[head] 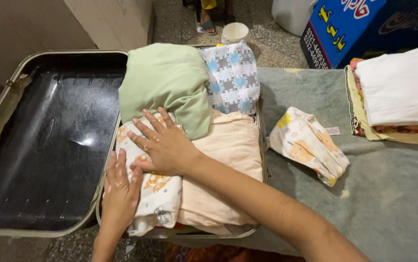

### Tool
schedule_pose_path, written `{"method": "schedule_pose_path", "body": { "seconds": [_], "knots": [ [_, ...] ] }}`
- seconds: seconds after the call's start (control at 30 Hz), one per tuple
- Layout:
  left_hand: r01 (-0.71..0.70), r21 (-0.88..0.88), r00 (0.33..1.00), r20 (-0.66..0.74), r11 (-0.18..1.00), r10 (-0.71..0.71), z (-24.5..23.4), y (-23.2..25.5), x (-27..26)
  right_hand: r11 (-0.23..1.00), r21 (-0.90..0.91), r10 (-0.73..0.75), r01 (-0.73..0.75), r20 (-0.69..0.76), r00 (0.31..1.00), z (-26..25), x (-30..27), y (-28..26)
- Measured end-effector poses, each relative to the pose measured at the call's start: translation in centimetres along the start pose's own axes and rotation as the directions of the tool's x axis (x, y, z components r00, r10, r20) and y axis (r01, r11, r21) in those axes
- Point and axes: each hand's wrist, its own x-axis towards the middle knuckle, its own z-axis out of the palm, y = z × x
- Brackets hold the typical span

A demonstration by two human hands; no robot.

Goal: The person packs a suitcase by taking folded garments from a stack and placing them inside the main compartment, flattening each item by hand before closing the suitcase lid.

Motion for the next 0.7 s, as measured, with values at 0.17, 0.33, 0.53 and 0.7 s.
{"method": "schedule_pose_path", "body": {
  "seconds": [0.17,0.33,0.53,0.7],
  "knots": [
    [-0.017,0.04,0.998,-0.055,0.999,0.019,-0.4,1.5,-0.3,1.0,0.002,0.014,-0.014,-0.017,1.0,-0.4,-0.2,-0.3],
    [-0.029,0.075,0.995,-0.088,0.997,0.036,-0.6,1.8,-0.5,0.999,0.033,0.022,-0.02,-0.066,0.998,-0.7,-0.3,-0.4],
    [-0.096,0.223,0.987,-0.103,0.97,0.121,-1.5,2.5,-0.2,0.993,0.079,0.108,-0.093,-0.216,0.97,-2.1,-1.4,-0.4],
    [-0.179,0.2,0.98,-0.049,0.963,0.192,-2.7,4.5,2.0,0.978,0.147,0.182,-0.148,-0.255,0.95,-3.3,-1.8,-0.5]
  ]
}}
